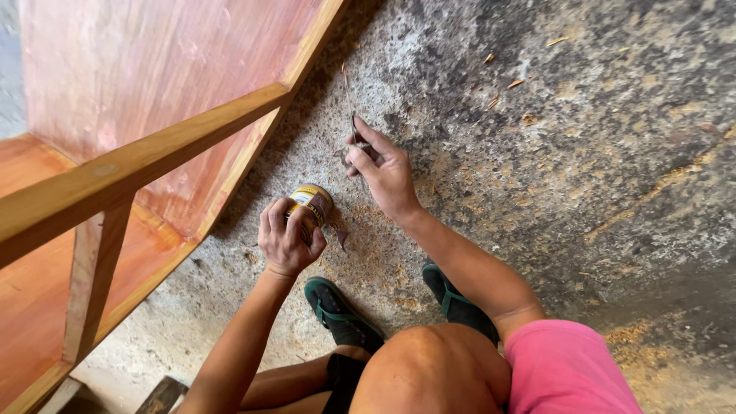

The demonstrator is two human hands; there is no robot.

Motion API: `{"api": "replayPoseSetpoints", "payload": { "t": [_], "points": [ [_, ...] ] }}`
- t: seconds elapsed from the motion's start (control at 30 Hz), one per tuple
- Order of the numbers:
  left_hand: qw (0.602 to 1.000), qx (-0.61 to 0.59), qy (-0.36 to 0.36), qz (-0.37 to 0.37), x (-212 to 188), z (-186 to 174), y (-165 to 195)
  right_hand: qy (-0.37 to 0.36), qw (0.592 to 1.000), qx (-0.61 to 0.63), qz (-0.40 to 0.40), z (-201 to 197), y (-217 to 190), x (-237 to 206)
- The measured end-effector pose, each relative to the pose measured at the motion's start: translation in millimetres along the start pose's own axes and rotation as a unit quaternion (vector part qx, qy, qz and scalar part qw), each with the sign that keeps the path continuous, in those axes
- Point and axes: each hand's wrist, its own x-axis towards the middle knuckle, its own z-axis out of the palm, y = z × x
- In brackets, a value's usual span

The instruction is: The person sits on the floor applying stain to a wooden cabinet frame using a brush, repeatedly dipping the brush into an open can of stain on the floor and brushing the wood surfaces and rails of the frame.

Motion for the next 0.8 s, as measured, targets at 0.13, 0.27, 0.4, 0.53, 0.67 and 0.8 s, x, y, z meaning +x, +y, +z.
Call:
{"api": "replayPoseSetpoints", "payload": {
  "t": [0.13,0.27,0.4,0.53,0.67,0.8],
  "points": [
    [1.0,0.003,-0.013,-0.007,0.2,-4.3,6.4,-0.011,0.994,-0.104,0.024,-8.4,-19.3,-13.1],
    [0.999,0.004,-0.033,-0.032,2.8,-11.6,11.4,-0.036,0.936,-0.351,0.002,-1.9,-30.5,-0.7],
    [0.999,-0.005,-0.035,-0.034,21.4,-7.8,20.0,-0.037,0.882,-0.451,-0.131,19.7,-21.5,32.8],
    [0.996,-0.005,0.01,-0.09,35.8,12.1,45.8,-0.033,0.854,-0.503,-0.132,33.4,-16.4,44.4],
    [0.996,0.005,0.031,-0.089,32.5,15.7,61.5,-0.083,0.852,-0.51,-0.081,27.6,-28.5,38.8],
    [0.996,-0.025,0.003,-0.082,39.0,7.0,57.0,-0.101,0.832,-0.546,0.01,12.8,-61.6,39.4]
  ]
}}
